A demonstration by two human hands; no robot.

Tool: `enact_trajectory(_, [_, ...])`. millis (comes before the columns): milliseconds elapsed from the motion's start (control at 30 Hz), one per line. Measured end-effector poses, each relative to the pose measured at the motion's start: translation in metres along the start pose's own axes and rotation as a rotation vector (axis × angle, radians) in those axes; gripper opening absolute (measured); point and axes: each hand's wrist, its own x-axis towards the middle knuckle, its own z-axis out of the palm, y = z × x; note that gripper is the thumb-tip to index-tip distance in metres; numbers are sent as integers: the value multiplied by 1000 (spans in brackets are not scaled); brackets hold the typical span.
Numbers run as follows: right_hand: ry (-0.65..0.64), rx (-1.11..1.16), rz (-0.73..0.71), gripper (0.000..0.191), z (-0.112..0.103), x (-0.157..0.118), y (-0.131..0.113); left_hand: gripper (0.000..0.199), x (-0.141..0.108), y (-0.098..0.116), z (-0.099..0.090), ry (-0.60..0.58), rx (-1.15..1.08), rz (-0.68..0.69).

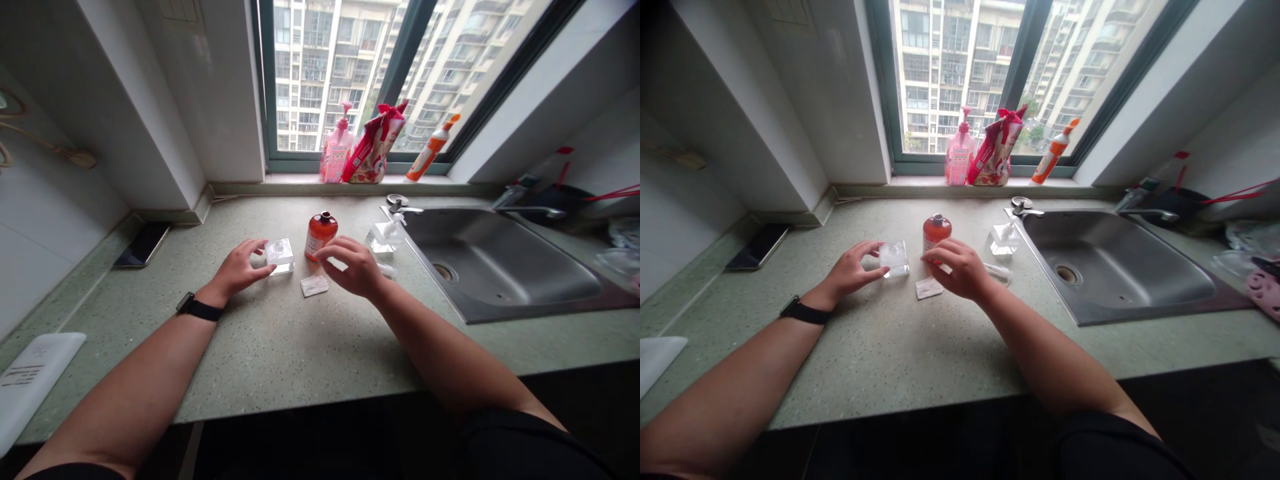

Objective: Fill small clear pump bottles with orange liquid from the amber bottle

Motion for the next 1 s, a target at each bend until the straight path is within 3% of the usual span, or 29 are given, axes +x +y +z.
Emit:
enact_trajectory(100, [-335,-51,60,16,11,-7,-2,68,0,-1,0,-9,-6,-1])
enact_trajectory(200, [-526,-127,177,31,22,-14,1,68,0,-2,1,-2,-6,7])
enact_trajectory(300, [-588,-147,233,36,26,-16,4,65,0,-2,1,7,-14,24])
enact_trajectory(467, [-611,-60,257,16,26,-13,3,63,-1,-1,1,22,-26,64])
enact_trajectory(733, [-529,181,431,10,23,-9,4,65,-2,5,-2,21,-8,141])
enact_trajectory(900, [-125,311,413,26,21,-4,-1,64,-3,9,-1,14,11,197])
enact_trajectory(1000, [90,219,345,15,21,-1,-5,65,-4,13,1,22,22,232])
